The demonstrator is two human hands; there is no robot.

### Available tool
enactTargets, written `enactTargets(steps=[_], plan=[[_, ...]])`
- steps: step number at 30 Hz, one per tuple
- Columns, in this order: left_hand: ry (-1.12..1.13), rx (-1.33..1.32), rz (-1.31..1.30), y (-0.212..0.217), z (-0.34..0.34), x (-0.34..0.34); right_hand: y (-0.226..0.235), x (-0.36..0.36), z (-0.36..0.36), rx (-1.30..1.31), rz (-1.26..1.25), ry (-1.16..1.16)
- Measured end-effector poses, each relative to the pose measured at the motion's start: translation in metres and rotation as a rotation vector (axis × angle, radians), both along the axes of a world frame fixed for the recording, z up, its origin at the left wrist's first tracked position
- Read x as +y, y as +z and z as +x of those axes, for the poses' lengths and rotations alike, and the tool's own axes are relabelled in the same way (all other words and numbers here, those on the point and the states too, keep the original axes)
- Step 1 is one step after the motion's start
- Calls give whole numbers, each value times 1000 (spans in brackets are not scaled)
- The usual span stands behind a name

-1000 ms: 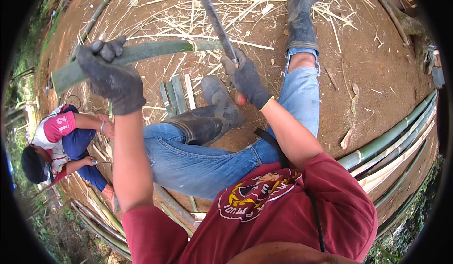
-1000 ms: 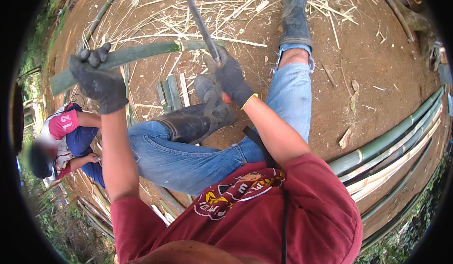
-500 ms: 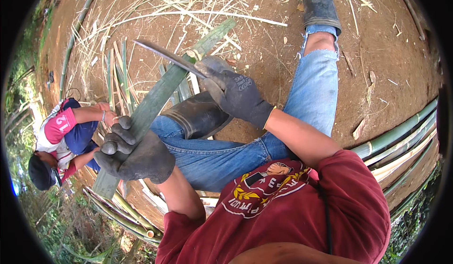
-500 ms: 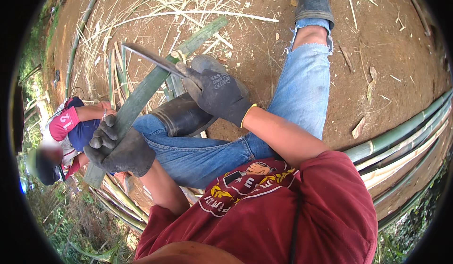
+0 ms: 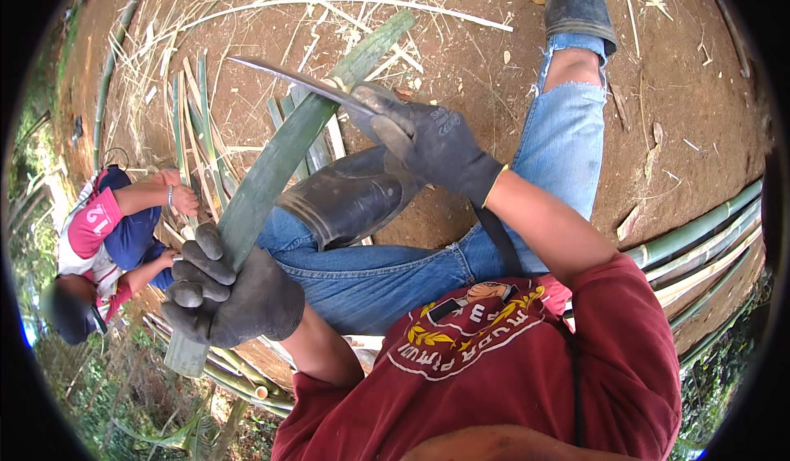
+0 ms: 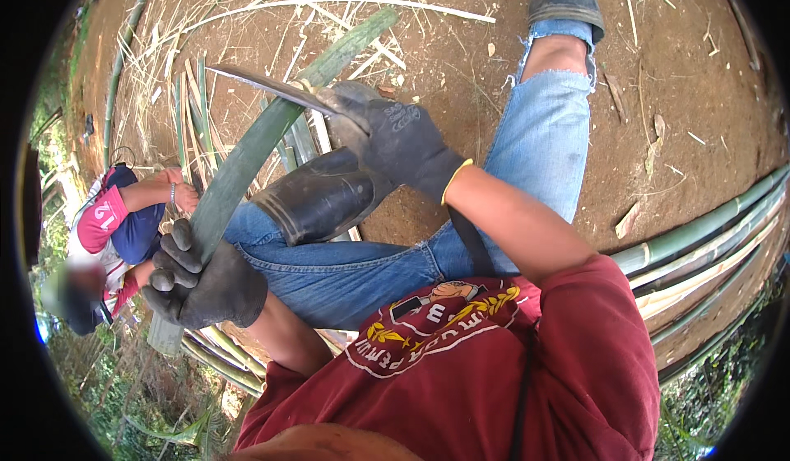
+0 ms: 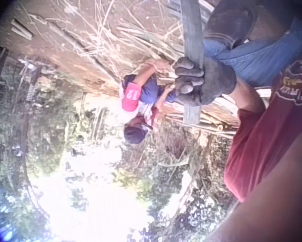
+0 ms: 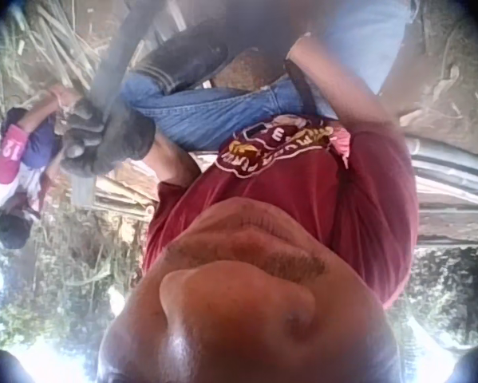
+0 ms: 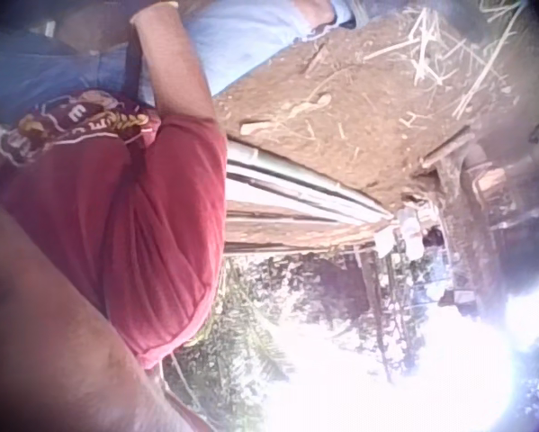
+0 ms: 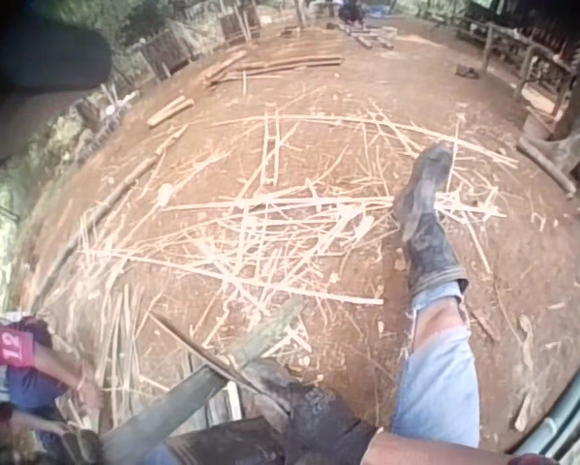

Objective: The person sits on the ground and uses a machete to split long bamboo poles into thin strips. They repeatedly strike the bamboo against a wooden block to separate the layers and then peel the strips apart by hand.

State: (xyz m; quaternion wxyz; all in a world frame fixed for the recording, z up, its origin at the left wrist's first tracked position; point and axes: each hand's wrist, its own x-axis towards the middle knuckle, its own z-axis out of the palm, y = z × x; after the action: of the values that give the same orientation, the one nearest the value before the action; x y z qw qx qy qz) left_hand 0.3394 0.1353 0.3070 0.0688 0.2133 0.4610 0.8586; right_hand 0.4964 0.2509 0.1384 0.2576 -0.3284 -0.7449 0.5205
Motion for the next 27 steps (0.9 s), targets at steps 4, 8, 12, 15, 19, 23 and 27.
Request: enactTargets(steps=[4,8,12,15,19,23,27], plan=[[-7,38,54,-7,1,5,18,-2,6,-189,135,192],[9,-28,10,1,6,10,11,12,4,-85,130,161],[31,-31,-15,3,8,10,15,-6,4,-40,317,70],[7,-48,1,-1,1,2,35,17,-5,-342,1,345],[37,-36,1,-1,2,9,11,15,1,-170,150,234],[-12,-15,15,-1,5,9,-4,13,-1,-99,272,161],[-30,-14,61,-4,3,6,23,8,0,-131,204,244]])
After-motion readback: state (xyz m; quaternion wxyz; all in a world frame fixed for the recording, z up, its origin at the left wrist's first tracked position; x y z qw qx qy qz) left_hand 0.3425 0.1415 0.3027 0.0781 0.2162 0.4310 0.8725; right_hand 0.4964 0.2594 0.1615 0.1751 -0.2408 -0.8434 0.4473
